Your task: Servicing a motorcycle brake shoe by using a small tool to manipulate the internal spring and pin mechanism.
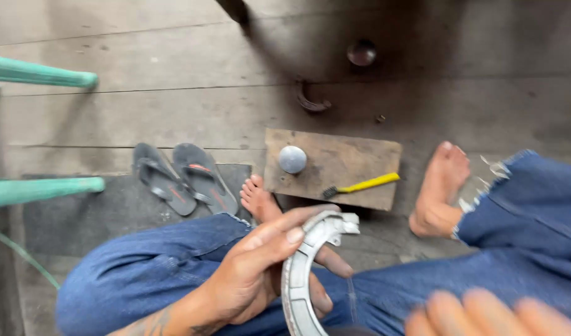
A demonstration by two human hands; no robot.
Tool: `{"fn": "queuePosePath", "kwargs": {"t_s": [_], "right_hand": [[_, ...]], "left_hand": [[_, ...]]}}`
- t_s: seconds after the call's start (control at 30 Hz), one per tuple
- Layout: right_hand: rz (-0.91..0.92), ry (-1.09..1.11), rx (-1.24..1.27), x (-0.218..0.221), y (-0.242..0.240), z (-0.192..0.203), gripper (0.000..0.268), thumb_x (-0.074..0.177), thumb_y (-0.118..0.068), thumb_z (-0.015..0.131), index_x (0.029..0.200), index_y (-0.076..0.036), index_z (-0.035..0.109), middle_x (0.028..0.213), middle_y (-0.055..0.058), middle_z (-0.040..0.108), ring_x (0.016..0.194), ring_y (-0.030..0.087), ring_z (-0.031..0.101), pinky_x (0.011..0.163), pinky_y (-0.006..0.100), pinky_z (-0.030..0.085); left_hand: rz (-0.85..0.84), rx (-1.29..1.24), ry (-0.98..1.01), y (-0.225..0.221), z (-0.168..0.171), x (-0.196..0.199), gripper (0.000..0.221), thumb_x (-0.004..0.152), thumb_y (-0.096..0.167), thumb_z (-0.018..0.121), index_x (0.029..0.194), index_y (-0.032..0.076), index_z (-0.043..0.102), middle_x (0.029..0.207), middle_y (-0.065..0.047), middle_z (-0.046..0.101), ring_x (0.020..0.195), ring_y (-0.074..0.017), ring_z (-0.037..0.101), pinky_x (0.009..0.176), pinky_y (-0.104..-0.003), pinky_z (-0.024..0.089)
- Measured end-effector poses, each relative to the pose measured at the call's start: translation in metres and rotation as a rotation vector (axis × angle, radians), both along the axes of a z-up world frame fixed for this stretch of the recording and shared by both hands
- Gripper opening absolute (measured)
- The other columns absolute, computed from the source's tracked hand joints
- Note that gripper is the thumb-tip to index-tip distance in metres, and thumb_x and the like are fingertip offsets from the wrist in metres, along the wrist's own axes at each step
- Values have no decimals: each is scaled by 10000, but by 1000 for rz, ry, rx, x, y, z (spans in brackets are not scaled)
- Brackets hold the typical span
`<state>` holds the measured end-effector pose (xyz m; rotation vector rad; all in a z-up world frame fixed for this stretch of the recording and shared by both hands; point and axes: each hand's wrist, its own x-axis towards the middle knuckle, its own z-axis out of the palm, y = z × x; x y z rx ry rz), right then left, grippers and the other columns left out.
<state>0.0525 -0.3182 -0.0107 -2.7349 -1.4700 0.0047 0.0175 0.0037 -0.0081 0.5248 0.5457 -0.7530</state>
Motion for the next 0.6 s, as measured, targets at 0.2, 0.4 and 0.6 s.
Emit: {"fn": "queuePosePath", "kwargs": {"t_s": [0.2,0.4,0.6], "right_hand": [[-122,146,70,53,69,35,209,754,-156,656,960,-180,634,844,12,585,618,218,587,586,360,482],[-35,238,63,45,74,20,247,788,-187,664,1032,-164,629,824,-1,590,591,205,646,547,358,509],[-16,165,-70,37,82,19,203,819,-185,654,1020,-184,625,806,-10,582,586,178,649,563,342,515]], "left_hand": [[-35,83,-43,-4,1,-3,674,1005,231,506,1599,7,279,1143,-330,666,806,-332,762,665,-320,631],[-20,69,-20,-6,-1,-9,677,1005,236,546,1597,36,284,1178,-331,657,891,-376,756,695,-342,661],[20,23,-3,-7,-3,-17,678,1032,240,546,1607,46,244,1202,-316,637,955,-374,742,737,-333,656]]}}
